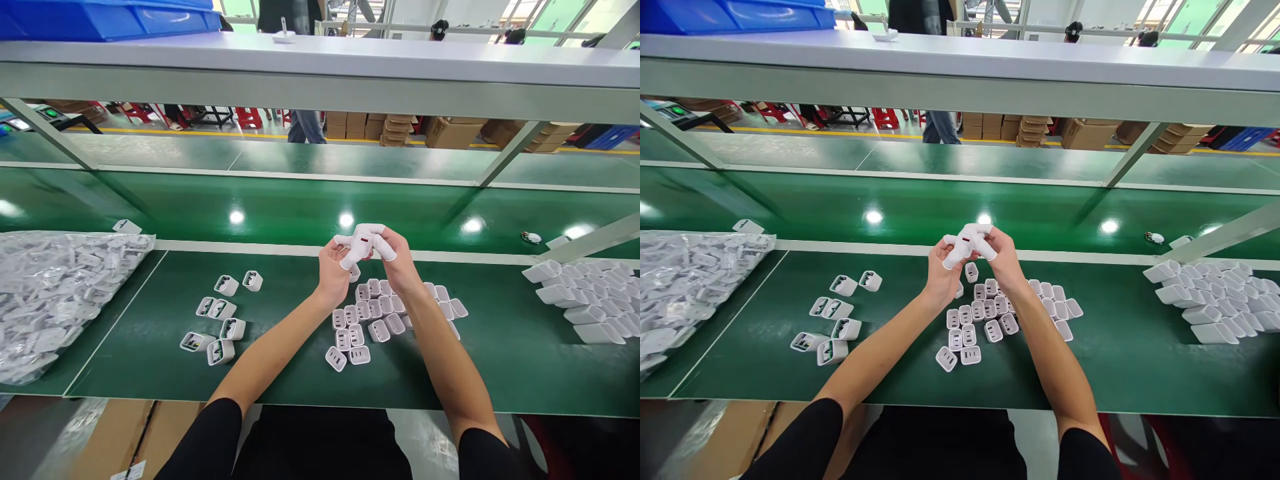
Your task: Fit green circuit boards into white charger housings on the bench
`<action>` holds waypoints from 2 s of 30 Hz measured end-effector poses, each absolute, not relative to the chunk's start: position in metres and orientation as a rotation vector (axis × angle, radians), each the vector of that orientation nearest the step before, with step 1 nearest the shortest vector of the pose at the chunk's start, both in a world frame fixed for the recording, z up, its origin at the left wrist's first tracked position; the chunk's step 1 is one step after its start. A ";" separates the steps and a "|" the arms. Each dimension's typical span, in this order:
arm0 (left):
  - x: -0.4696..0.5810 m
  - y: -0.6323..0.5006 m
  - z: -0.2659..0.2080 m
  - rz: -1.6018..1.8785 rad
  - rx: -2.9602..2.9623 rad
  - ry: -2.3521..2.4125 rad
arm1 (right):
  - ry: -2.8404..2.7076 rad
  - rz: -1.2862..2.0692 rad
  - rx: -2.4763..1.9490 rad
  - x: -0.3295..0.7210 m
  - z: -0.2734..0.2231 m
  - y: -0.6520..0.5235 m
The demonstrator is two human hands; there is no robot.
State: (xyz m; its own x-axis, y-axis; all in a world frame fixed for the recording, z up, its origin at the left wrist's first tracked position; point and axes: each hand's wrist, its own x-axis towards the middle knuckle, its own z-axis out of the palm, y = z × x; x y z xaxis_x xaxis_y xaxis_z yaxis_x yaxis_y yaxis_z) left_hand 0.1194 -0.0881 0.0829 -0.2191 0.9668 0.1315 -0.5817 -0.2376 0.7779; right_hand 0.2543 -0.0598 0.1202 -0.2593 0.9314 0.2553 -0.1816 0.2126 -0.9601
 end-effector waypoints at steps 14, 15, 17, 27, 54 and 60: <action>0.053 -0.026 0.050 1.942 0.692 0.775 | -1.365 1.142 -0.846 0.267 0.125 -0.058; 0.050 -0.023 0.046 1.947 0.682 0.778 | -1.368 1.134 -0.853 0.266 0.125 -0.058; 0.045 -0.019 0.039 1.953 0.659 0.787 | -1.368 1.133 -0.866 0.265 0.125 -0.058; 0.021 -0.001 0.002 1.977 0.626 0.874 | -1.380 1.127 -0.883 0.263 0.124 -0.058; -0.034 0.002 -0.006 1.620 1.364 2.025 | -1.488 0.959 -0.897 0.269 0.124 -0.057; -0.026 -0.023 0.079 2.272 1.241 1.378 | -1.429 0.648 -0.718 0.282 0.153 -0.087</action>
State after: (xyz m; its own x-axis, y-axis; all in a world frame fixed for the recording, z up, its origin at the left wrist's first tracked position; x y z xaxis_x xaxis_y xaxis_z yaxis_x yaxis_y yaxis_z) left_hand -0.0262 -0.0226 0.0787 -0.6238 0.5539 0.5514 0.2328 -0.5417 0.8077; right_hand 0.2816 -0.0871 0.1534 0.0458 0.7689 0.6377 0.0268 0.6372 -0.7702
